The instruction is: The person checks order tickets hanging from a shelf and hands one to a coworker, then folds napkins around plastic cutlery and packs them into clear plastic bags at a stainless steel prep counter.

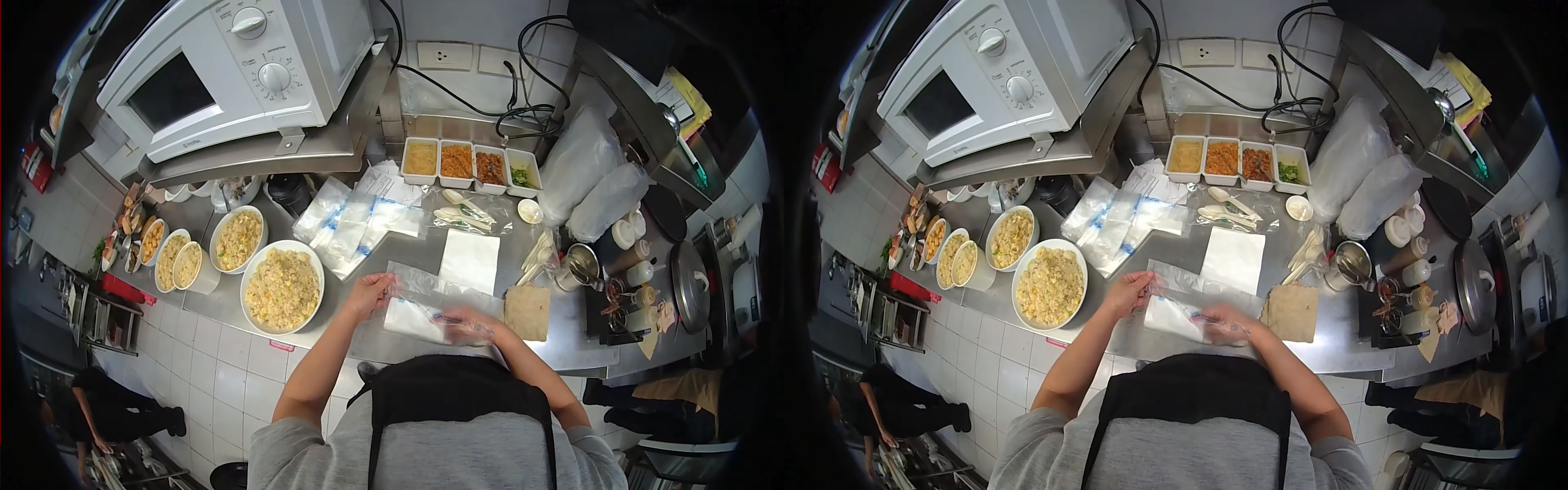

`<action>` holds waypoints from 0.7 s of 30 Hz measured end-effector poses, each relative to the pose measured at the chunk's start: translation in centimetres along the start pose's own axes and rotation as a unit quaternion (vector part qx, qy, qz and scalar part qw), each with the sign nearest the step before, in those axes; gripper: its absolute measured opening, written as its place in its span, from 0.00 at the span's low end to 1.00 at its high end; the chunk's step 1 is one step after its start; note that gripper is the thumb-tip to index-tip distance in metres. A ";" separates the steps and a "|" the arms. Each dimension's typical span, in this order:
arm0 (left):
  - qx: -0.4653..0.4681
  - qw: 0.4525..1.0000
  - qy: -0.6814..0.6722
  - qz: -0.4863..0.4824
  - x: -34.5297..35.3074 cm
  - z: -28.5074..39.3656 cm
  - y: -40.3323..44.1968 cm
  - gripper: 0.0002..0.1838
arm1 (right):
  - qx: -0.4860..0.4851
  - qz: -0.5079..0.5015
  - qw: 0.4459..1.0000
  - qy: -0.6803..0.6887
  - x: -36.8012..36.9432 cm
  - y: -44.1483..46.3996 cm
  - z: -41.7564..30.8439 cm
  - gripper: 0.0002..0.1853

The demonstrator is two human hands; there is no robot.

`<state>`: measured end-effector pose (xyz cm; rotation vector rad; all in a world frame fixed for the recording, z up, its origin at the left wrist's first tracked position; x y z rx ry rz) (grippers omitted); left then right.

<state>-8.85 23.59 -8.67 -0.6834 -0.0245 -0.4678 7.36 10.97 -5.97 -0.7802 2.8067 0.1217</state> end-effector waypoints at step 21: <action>0.176 0.735 0.625 0.194 4.7 -1.1 -9.0 0.36 | 0.239 0.191 0.946 0.105 -7.2 -6.5 -1.1 0.40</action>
Point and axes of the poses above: each hand's wrist, its own y-axis towards the middle knuckle, its own x-axis out of the palm, z = x × y, the point moved 10 cm from there along y, towards the middle knuckle, and after that the axes turned 9 degrees about -x, right-handed, at the moved point
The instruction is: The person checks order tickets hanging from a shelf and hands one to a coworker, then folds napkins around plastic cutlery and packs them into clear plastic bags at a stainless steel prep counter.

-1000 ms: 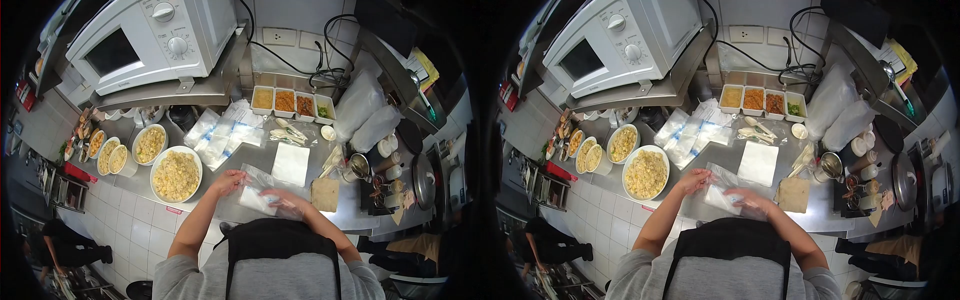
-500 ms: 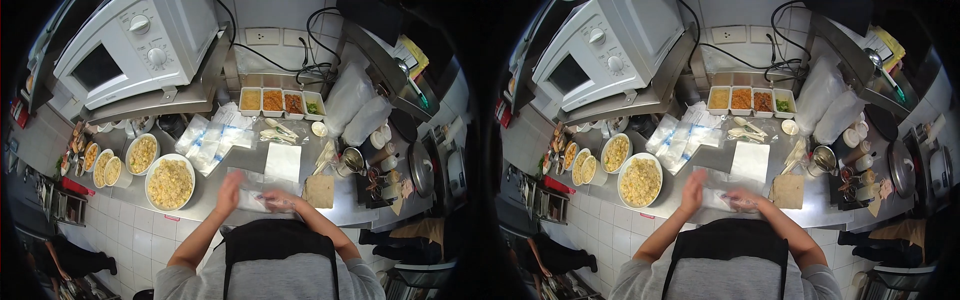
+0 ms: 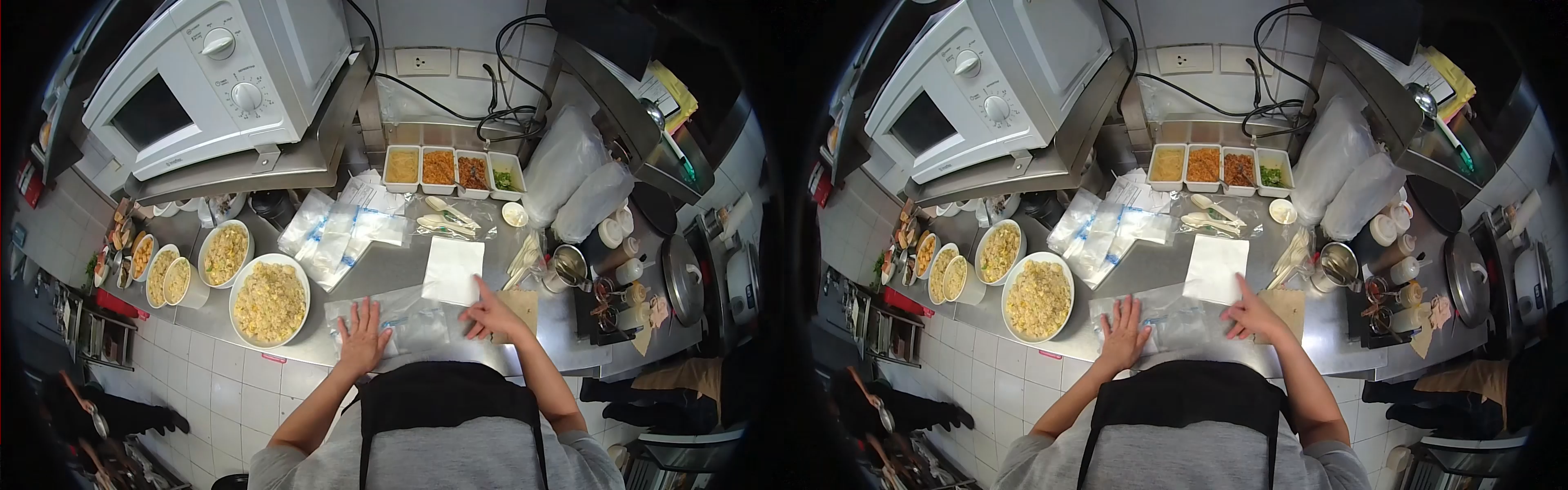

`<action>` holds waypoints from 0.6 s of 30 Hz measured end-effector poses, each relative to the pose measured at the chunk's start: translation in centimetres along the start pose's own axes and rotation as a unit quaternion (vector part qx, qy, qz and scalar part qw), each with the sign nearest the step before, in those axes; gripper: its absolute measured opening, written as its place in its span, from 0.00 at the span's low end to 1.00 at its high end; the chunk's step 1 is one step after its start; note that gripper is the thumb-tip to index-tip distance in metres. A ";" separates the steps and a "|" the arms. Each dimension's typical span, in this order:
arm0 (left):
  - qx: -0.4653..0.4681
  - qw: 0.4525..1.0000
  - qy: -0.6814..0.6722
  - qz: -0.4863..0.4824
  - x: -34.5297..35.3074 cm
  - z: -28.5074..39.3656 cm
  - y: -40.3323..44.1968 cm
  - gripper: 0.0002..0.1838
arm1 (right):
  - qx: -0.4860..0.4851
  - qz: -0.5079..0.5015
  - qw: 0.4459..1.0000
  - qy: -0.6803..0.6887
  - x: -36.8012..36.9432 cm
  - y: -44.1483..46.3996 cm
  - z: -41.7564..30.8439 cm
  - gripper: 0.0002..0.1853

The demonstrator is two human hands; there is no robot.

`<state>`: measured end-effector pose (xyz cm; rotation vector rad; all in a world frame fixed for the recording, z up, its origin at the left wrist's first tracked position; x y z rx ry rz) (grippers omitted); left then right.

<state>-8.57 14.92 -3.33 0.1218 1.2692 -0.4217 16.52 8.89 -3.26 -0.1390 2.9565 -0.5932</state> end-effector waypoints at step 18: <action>0.029 0.996 -0.021 0.076 0.0 3.4 3.2 0.42 | -0.417 -0.045 0.835 -0.355 15.1 3.6 -7.8 0.44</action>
Point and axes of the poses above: each hand's wrist, its own y-axis towards the middle knuckle, its own x-axis out of the palm, z = x × y, the point moved 10 cm from there along y, towards the middle knuckle, and after that the axes turned 9 degrees about -x, right-handed, at the moved point
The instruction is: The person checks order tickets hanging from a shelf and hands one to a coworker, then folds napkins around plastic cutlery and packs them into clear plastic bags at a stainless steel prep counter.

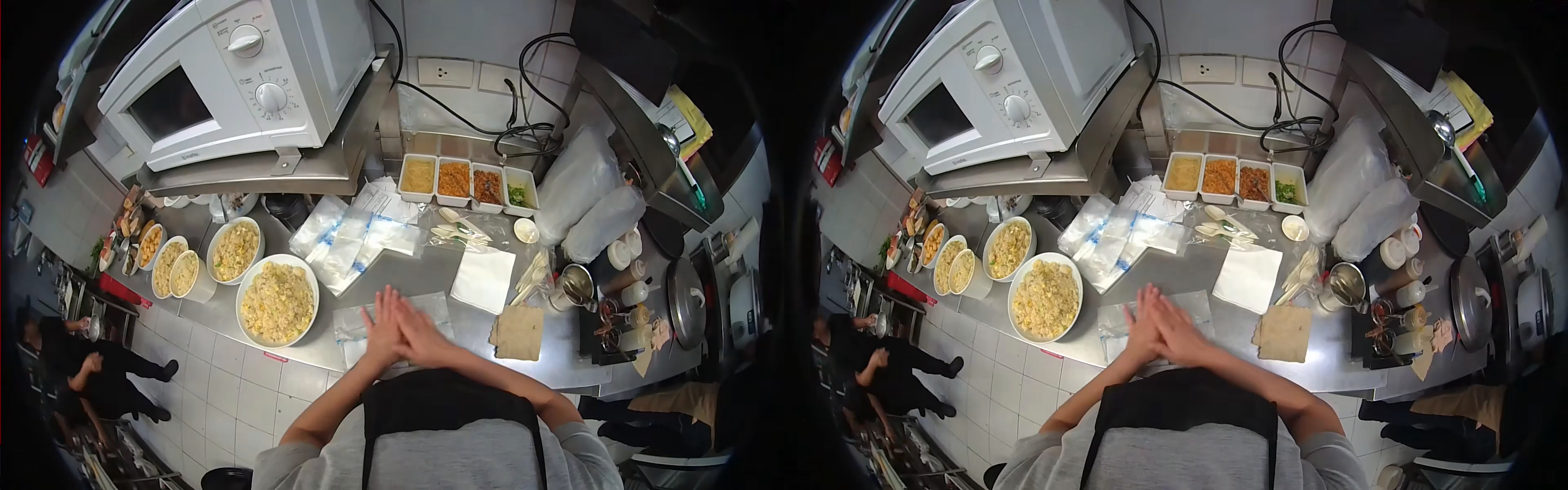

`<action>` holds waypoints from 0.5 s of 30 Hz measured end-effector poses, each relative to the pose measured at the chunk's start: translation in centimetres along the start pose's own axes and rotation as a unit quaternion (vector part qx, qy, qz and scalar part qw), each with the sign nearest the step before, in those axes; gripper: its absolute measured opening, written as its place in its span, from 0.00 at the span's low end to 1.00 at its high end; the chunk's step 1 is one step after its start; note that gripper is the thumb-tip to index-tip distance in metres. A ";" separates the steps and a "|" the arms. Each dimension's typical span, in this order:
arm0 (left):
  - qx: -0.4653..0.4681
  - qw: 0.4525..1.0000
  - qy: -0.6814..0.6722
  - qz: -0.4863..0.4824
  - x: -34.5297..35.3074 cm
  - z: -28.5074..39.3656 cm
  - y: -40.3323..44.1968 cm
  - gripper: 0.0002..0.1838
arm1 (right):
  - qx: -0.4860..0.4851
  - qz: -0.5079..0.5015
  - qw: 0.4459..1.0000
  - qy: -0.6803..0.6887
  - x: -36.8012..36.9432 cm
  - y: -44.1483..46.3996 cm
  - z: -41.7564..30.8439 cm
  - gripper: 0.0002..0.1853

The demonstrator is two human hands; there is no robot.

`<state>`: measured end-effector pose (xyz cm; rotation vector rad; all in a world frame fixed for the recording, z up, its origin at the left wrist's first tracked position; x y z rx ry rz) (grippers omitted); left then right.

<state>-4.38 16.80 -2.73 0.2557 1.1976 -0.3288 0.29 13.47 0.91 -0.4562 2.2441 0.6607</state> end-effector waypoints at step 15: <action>0.015 0.997 0.022 -0.079 -3.0 -3.7 3.3 0.23 | 0.067 -0.102 0.978 -0.171 -0.6 2.3 5.3 0.38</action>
Point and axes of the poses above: each hand's wrist, its own y-axis towards the middle knuckle, its own x-axis out of the palm, z = x × y, the point moved 10 cm from there along y, towards the middle knuckle, and after that the axes turned 9 degrees about -x, right-handed, at the moved point
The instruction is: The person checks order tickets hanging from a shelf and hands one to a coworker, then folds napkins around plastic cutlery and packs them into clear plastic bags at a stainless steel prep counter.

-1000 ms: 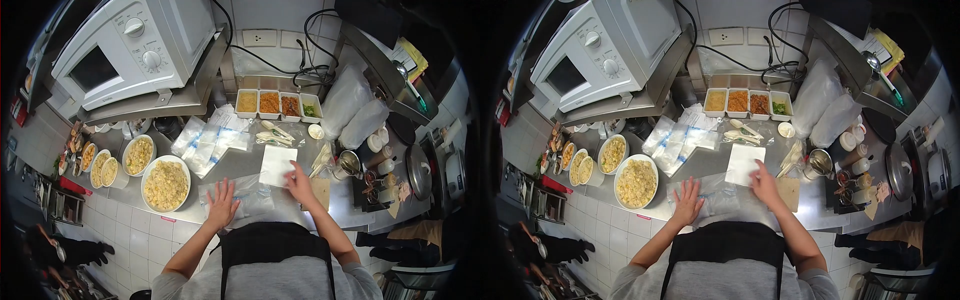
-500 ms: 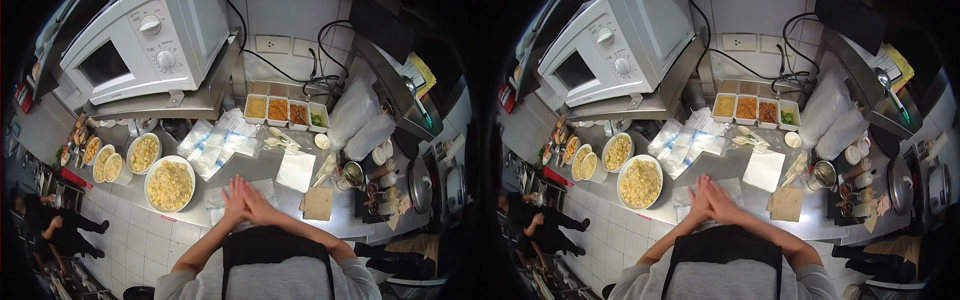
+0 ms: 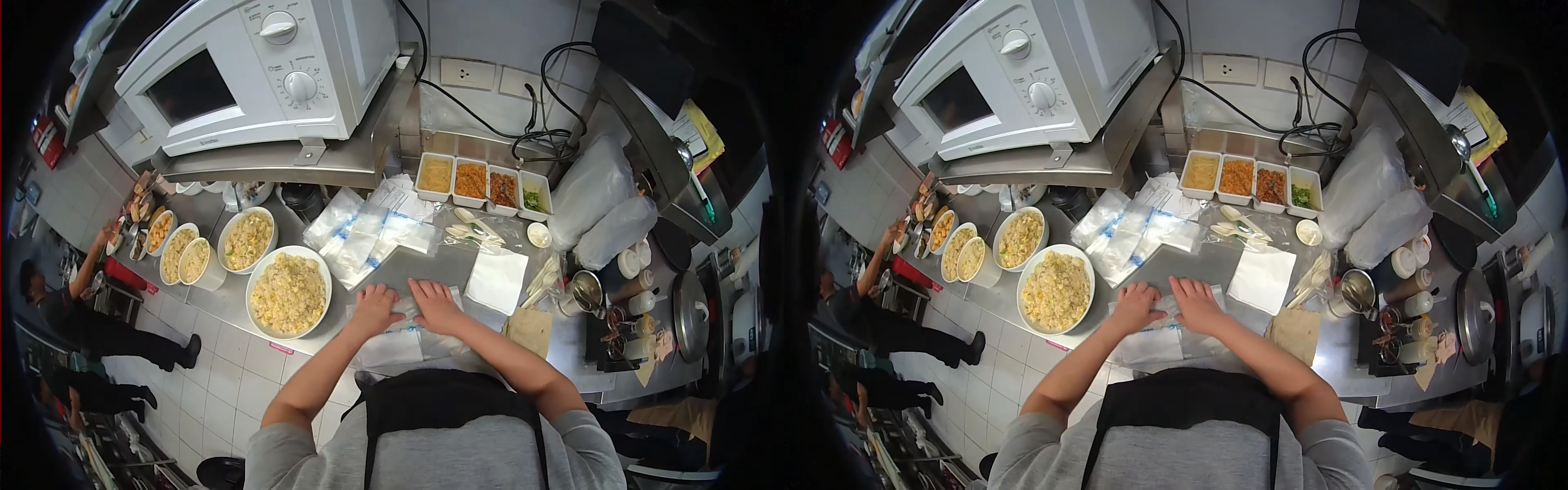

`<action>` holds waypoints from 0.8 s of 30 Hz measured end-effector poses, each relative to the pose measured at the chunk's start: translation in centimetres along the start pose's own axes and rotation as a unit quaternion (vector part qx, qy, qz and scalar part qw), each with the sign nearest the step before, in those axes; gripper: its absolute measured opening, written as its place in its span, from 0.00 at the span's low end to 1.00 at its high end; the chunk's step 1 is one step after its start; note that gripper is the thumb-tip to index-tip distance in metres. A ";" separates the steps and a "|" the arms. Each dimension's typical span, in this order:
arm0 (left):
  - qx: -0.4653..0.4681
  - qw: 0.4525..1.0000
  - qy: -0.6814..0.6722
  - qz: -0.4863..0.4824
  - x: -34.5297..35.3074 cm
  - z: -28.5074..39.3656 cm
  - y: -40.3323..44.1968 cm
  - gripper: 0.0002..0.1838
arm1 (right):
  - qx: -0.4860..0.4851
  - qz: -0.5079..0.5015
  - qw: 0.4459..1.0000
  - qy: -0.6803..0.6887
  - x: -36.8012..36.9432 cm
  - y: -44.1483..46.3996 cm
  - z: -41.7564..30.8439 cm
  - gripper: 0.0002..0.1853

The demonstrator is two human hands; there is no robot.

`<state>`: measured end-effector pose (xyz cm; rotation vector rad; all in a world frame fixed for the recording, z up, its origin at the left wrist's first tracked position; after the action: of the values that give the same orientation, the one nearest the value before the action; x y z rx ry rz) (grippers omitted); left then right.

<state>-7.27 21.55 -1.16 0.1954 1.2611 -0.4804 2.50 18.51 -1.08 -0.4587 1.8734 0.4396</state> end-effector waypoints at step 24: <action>0.184 0.956 -0.174 0.149 -2.2 -2.2 -11.6 0.09 | -0.100 0.141 0.985 0.029 -1.8 -10.6 -2.5 0.03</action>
<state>-14.91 12.70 1.65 0.5817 0.7723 -0.4610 6.51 8.31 0.59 -0.3401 1.9668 0.8169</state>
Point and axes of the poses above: each hand's wrist, its own y-axis towards the middle knuckle, its own x-axis out of the palm, z = x × y, the point moved 10 cm from there along y, towards the middle knuckle, and after that the axes turned 9 degrees about -x, right-handed, at the moved point
